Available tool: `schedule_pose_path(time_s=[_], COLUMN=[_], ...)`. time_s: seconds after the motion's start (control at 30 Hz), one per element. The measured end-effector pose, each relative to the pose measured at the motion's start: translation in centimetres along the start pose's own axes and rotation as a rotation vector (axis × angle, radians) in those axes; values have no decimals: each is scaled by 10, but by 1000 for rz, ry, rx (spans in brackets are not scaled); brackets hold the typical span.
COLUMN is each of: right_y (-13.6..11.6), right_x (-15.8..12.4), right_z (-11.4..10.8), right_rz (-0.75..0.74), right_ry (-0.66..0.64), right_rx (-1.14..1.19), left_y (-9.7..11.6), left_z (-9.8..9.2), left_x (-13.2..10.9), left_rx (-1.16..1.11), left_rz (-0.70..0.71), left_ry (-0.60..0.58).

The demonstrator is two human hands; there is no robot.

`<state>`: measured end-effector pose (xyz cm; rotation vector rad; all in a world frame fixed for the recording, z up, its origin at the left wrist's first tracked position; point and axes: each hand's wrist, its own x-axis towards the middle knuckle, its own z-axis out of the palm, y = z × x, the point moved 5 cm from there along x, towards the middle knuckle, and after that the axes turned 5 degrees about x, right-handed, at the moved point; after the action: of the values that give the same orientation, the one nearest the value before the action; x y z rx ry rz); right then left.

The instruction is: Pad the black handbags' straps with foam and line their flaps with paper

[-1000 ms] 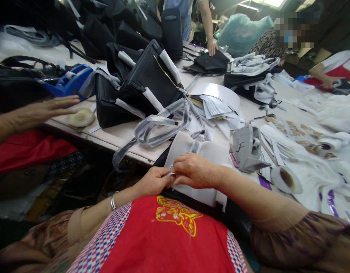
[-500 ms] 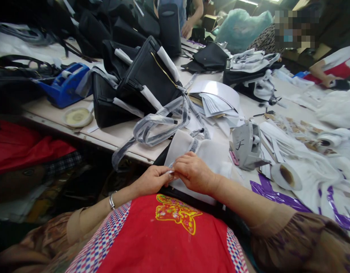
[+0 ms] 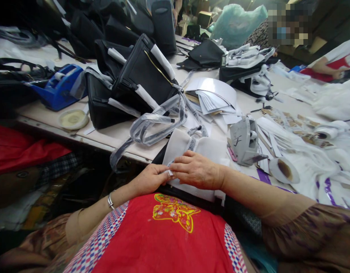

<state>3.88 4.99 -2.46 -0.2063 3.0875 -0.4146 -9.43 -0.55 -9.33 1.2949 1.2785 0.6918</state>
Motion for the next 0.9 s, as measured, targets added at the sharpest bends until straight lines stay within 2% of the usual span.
schedule_pose_path(time_s=[0.2, 0.37, 0.5, 0.6, 0.7, 0.77, 0.83, 0.9], right_y=[-5, -4, 1, 0, -12, -20, -22, -23], right_x=[0, 1, 0, -1, -6, -13, -24, -30], right_z=[4, 8, 7, 4, -3, -8, -2, 18], right_rz=[-2, 4, 9, 79, 255, 471, 790, 1096], right_ry=[124, 201, 234, 261, 337, 453, 539, 524], right_rx=[-144, -143, -136, -176, -175, -25, 282, 728], left_y=[-2, -11, -13, -8, 0, 4, 5, 5], left_z=[-3, -1, -1, -2, -4, -5, -4, -4], left_x=[-1, 0, 1, 0, -2, -3, -3, -3], left_rx=[-70, -353, -311, -266, -171, -107, -74, -63], left_rz=[-29, -109, -130, -108, -81, -76, -84, -93], left_ry=[-15, -25, -12, 9, 45, 47, 46, 46])
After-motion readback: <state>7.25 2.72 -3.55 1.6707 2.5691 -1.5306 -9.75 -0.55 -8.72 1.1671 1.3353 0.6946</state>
